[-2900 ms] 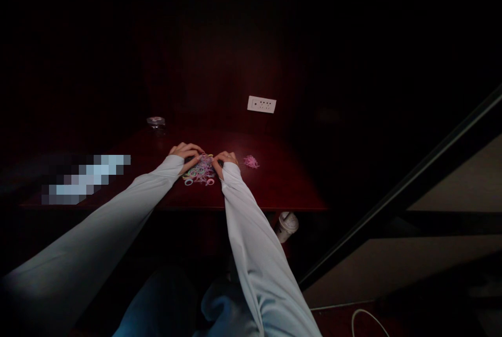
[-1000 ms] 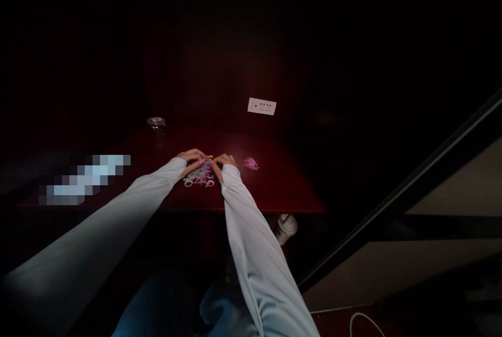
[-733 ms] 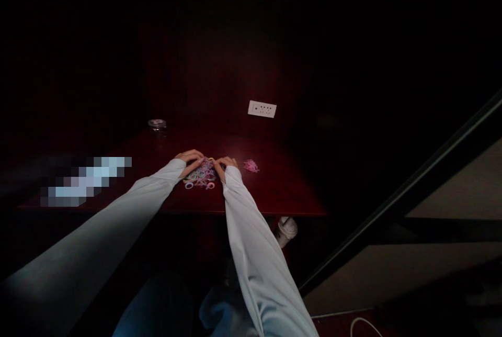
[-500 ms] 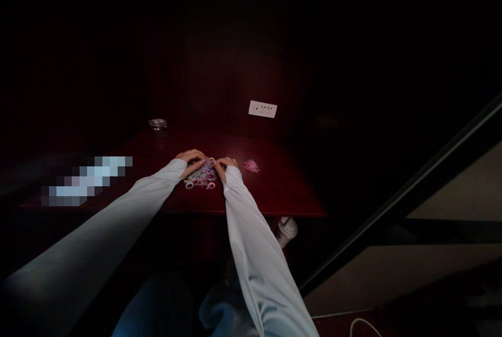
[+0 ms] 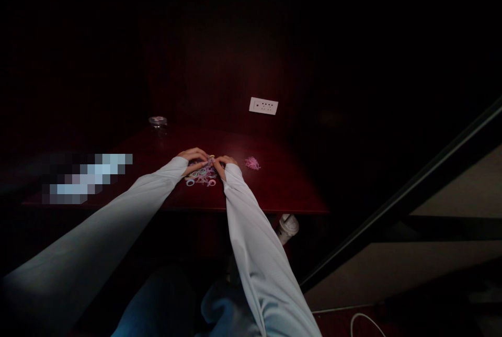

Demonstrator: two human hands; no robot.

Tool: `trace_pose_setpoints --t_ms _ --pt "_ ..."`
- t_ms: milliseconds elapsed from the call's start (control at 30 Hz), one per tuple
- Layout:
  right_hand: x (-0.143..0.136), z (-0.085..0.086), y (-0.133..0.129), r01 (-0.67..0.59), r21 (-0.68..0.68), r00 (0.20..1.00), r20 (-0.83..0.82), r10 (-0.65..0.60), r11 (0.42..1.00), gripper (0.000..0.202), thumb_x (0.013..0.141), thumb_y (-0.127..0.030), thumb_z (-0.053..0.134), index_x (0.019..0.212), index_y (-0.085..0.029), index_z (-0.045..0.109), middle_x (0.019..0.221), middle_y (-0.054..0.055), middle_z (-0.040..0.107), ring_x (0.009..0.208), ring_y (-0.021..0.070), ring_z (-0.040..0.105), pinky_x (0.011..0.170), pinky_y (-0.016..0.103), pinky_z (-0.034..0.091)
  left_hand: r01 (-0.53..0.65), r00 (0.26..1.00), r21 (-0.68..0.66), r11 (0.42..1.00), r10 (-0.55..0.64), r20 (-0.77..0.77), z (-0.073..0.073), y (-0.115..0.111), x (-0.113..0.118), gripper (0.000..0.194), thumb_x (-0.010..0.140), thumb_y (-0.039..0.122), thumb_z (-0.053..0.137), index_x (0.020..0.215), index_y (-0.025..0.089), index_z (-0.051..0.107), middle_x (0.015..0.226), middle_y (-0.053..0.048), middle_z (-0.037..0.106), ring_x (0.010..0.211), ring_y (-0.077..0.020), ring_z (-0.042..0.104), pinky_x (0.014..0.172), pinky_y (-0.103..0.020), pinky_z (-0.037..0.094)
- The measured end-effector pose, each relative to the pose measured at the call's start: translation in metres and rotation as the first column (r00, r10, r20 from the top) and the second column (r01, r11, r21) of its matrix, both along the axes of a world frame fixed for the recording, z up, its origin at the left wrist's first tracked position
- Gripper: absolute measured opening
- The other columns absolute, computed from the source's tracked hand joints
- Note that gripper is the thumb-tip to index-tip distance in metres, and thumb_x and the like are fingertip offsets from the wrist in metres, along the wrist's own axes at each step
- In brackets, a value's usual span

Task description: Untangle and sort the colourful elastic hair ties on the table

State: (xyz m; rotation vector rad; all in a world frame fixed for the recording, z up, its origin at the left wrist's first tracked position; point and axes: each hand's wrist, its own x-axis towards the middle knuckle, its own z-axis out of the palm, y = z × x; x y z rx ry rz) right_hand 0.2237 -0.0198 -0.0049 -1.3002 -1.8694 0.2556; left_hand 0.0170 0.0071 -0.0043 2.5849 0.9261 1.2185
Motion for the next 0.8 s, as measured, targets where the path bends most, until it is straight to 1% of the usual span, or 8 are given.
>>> trace_pose_setpoints --t_ms 100,167,300,367,467,633,733,800 --pt "0.0 0.0 -0.001 -0.003 -0.002 1.0 -0.001 0.003 1.0 0.03 0.094 -0.042 0.059 0.078 -0.025 0.078 0.074 0.0 0.067 0.072 0.0139 0.059 0.074 0.025 0.045 0.01 1.0 0.006 1.0 -0.011 0.021 -0.003 0.005 0.001 0.035 0.091 0.054 0.055 0.086 0.023 0.073 0.104 -0.007 0.073 0.097 -0.021 0.069 0.09 -0.034 0.051" --pt "0.0 0.001 -0.003 -0.009 -0.008 1.0 -0.023 0.009 1.0 0.034 0.095 -0.045 0.057 0.077 -0.025 0.078 0.074 0.0 0.069 0.072 0.0143 0.06 0.073 0.025 0.046 0.006 1.0 0.014 1.0 -0.007 0.026 -0.004 0.006 0.001 0.037 0.091 0.055 0.054 0.086 0.023 0.073 0.103 -0.007 0.073 0.096 -0.0212 0.069 0.089 -0.034 0.052" --pt "0.0 0.002 -0.008 -0.053 -0.042 0.99 -0.133 0.047 0.998 0.046 0.098 -0.052 0.048 0.077 -0.025 0.078 0.08 0.002 0.073 0.076 0.0161 0.066 0.077 0.027 0.05 0.025 0.999 0.0 1.0 -0.025 0.042 -0.004 0.005 0.001 0.037 0.092 0.054 0.053 0.086 0.023 0.072 0.103 -0.008 0.073 0.097 -0.0217 0.069 0.091 -0.036 0.052" --pt "0.0 0.003 -0.011 -0.055 -0.061 0.983 -0.18 0.044 0.997 0.048 0.099 -0.053 0.045 0.079 -0.025 0.078 0.083 0.003 0.074 0.078 0.017 0.068 0.077 0.028 0.052 0.027 0.998 -0.005 1.0 -0.027 0.052 -0.004 0.005 0.001 0.036 0.093 0.054 0.053 0.087 0.023 0.072 0.104 -0.008 0.073 0.099 -0.0221 0.069 0.093 -0.037 0.052" --pt "0.0 0.003 -0.013 -0.039 -0.078 0.977 -0.212 0.022 0.996 0.046 0.097 -0.054 0.047 0.08 -0.025 0.078 0.085 0.003 0.075 0.08 0.0182 0.069 0.077 0.029 0.052 0.026 0.998 0.002 1.0 -0.026 0.061 -0.004 0.006 0.002 0.039 0.093 0.056 0.053 0.085 0.023 0.072 0.103 -0.008 0.073 0.097 -0.022 0.069 0.09 -0.036 0.053" --pt "0.001 0.001 -0.012 -0.051 -0.085 0.971 -0.238 0.029 0.995 0.043 0.097 -0.052 0.048 0.082 -0.025 0.078 0.091 0.003 0.076 0.08 0.0176 0.068 0.075 0.028 0.052 0.029 0.996 0.022 0.999 -0.03 0.079 -0.005 0.007 0.002 0.041 0.093 0.057 0.052 0.085 0.022 0.072 0.101 -0.009 0.073 0.095 -0.0222 0.069 0.087 -0.035 0.054" --pt "0.0 0.0 -0.008 -0.02 -0.073 0.98 -0.198 0.005 0.997 0.033 0.093 -0.049 0.057 0.082 -0.025 0.078 0.086 0.002 0.075 0.078 0.0171 0.066 0.075 0.028 0.051 0.033 0.997 0.005 0.999 -0.034 0.074 -0.005 0.008 0.0 0.039 0.093 0.055 0.053 0.086 0.023 0.072 0.102 -0.009 0.072 0.095 -0.0221 0.069 0.086 -0.035 0.055" --pt "-0.001 0.0 -0.005 0.013 -0.074 0.987 -0.161 -0.025 0.997 0.024 0.088 -0.044 0.065 0.082 -0.024 0.078 0.083 0.002 0.074 0.077 0.0166 0.065 0.075 0.027 0.05 0.063 0.996 0.001 0.998 -0.063 0.059 -0.006 0.01 -0.002 0.037 0.094 0.053 0.053 0.088 0.022 0.073 0.103 -0.009 0.072 0.095 -0.0219 0.069 0.085 -0.034 0.056"
